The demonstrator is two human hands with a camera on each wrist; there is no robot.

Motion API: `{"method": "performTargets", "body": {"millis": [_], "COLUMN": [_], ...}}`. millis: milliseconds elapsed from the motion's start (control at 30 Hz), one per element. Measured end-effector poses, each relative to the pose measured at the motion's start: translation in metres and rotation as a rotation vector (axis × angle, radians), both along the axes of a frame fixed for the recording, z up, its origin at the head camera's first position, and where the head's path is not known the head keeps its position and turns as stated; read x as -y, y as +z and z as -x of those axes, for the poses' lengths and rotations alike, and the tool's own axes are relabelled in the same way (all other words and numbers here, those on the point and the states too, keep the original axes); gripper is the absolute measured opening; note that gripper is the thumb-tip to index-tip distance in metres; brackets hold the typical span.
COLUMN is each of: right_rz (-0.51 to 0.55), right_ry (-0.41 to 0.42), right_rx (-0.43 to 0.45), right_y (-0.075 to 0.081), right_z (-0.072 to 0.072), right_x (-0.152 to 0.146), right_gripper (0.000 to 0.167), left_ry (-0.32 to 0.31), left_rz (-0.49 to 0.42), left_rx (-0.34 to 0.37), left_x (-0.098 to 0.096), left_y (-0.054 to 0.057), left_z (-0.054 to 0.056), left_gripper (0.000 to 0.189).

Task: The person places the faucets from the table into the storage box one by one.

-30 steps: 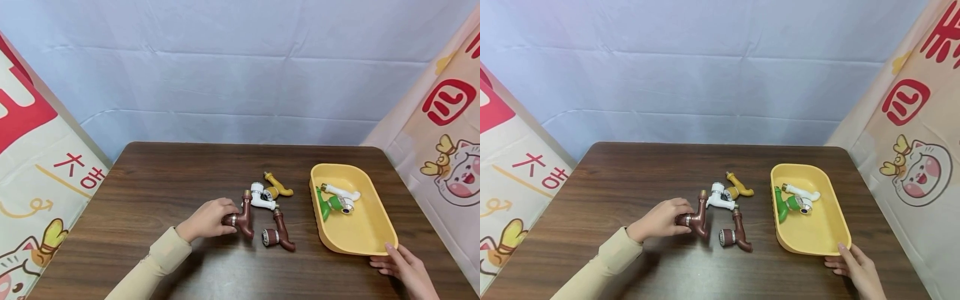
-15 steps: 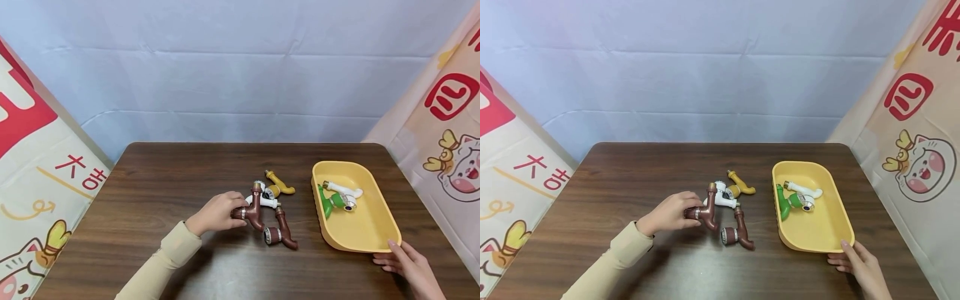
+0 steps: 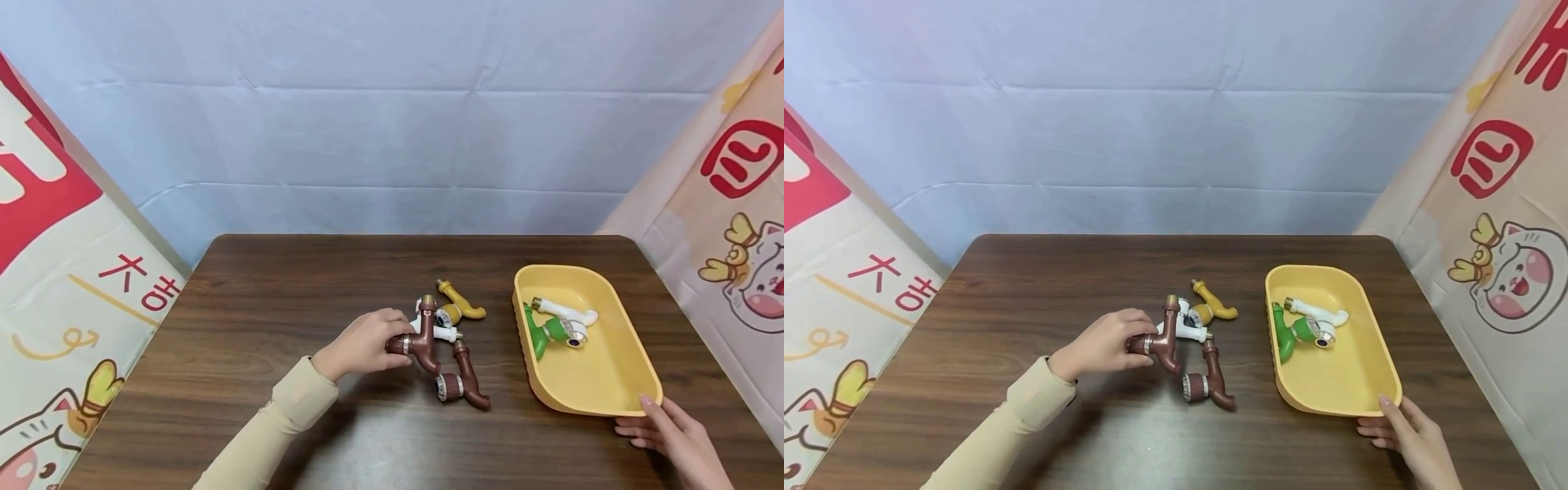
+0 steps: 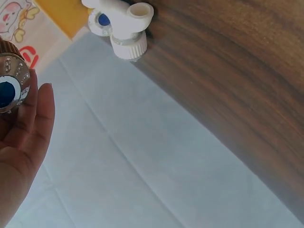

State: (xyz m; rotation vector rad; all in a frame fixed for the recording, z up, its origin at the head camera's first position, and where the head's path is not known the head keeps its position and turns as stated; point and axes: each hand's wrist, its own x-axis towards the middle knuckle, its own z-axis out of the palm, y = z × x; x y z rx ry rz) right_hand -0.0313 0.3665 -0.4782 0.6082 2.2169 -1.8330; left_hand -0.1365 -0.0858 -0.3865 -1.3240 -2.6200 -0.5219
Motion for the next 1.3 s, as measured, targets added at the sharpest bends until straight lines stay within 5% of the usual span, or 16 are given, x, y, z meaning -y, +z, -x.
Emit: {"method": "performTargets", "body": {"millis": [767, 1300], "right_rz": [0.079, 0.031], "right_ry": [-0.007, -0.002], "right_rx": [-0.072, -0.042], "right_y": [-0.002, -0.002], "right_z": [-0.003, -0.004], "right_x": [-0.002, -0.002], "right_gripper": [0.012, 0.021], "left_ry": [-0.024, -0.039], "left_rz": [0.031, 0.058], "left_rx": [0.002, 0.0], "left_x": [-0.018, -0.031], "left_y": [0.02, 0.035], "left_z": [0.016, 0.024], "left_gripper": [0.036, 0.036]}}
